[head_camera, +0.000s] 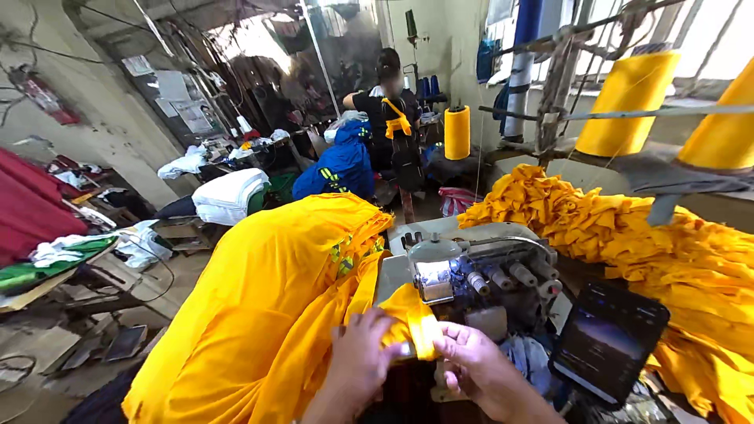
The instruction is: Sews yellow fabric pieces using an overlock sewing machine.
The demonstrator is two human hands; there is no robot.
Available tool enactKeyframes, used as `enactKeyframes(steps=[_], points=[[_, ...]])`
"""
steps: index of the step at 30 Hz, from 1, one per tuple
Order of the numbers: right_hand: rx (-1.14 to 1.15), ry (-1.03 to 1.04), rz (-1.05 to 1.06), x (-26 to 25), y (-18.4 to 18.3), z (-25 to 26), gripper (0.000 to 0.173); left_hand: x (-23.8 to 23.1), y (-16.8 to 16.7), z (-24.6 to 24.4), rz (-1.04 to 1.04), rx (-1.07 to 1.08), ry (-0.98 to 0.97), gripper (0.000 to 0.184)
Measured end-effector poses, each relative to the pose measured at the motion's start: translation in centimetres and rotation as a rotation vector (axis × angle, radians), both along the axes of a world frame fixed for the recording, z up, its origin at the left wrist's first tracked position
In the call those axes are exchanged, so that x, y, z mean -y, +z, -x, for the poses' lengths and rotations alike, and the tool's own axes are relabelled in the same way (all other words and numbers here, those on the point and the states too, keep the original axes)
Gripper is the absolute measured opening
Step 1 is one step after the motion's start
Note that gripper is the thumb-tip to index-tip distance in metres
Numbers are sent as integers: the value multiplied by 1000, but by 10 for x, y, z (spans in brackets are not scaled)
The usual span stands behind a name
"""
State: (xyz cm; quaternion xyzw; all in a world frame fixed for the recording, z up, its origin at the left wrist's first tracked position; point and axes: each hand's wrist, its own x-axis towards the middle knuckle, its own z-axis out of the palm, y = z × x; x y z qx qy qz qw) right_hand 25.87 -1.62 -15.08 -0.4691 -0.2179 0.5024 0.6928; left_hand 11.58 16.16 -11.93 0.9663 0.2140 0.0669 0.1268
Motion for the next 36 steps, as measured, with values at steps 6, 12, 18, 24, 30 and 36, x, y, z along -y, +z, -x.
enactKeyframes(steps=[6,12,18,24,30,36], points=[[203,-64,-52,3,-4,4,15,-7,27,-12,-261,289,-174,29],[97,-50,1,8,-13,17,21,-25,26,-59,-396,-238,-410,33],[315,-148,-114,12,-6,1,21,-35,68,-48,-207,-128,-662,15],[635,122,-103,-15,14,-15,27,-21,82,-30,154,-174,-767,22],[824,228,-16,-9,11,-15,36,-1,79,-33,-259,-111,-693,13],[836,166,-15,11,2,5,33,25,79,-57,-61,-402,-814,46]])
